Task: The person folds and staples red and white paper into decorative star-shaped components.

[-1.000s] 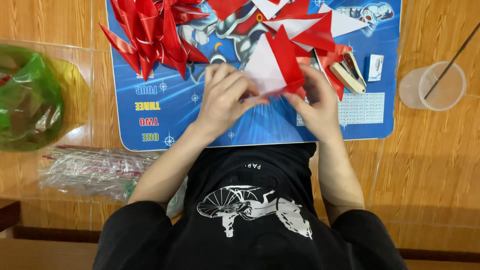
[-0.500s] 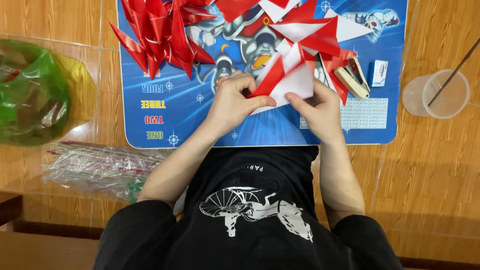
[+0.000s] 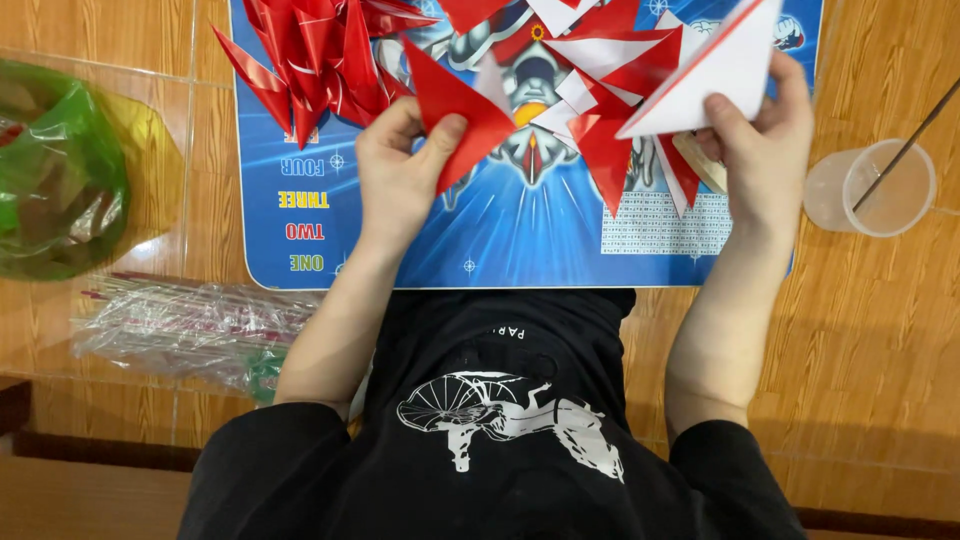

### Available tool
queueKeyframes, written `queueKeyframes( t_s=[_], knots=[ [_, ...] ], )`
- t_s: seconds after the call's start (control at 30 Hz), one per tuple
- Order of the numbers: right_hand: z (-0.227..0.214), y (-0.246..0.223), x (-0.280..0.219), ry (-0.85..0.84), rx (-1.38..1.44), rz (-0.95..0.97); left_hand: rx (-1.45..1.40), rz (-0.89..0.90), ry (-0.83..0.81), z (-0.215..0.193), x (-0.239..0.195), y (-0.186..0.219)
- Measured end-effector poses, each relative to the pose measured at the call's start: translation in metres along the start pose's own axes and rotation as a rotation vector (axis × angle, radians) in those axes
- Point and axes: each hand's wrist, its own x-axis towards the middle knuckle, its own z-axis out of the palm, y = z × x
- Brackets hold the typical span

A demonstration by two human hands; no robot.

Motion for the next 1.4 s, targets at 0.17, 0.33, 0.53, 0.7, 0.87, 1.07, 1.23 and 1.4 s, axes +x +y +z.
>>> queueKeyframes(
  t_s=[0.17, 0.33, 0.53, 0.7, 0.87, 1.07, 1.23, 1.4],
  knots=[
    [0.013, 0.009, -0.007, 0.180, -0.886, -0.554, 0.032, -0.012, -0.028, 0.017, -0.003, 0.006],
    [0.048, 0.024, -0.045, 0.087, -0.292, -0.353, 0.216, 0.111, -0.036, 0.035, -0.008, 0.006],
    [0.092, 0.000, -0.057, -0.177, -0.050, -0.213, 0.319, 0.283, -0.063, 0.057, -0.014, 0.016],
    [0.086, -0.007, -0.055, -0.174, 0.051, -0.062, -0.042, -0.021, -0.064, 0.061, -0.004, 0.034],
    [0.085, -0.005, -0.055, -0.237, 0.034, -0.013, -0.220, -0.157, -0.256, 0.057, -0.003, 0.019],
    [0.086, 0.002, -0.054, -0.243, 0.089, 0.008, -0.204, -0.122, -0.182, 0.058, -0.002, 0.023],
    [0.080, 0.002, -0.052, -0.210, 0.156, 0.006, -0.211, -0.116, -0.186, 0.056, -0.002, 0.024],
    [0.073, -0.014, -0.058, -0.212, -0.004, -0.139, 0.379, 0.146, 0.061, 0.052, -0.006, 0.074]
  ],
)
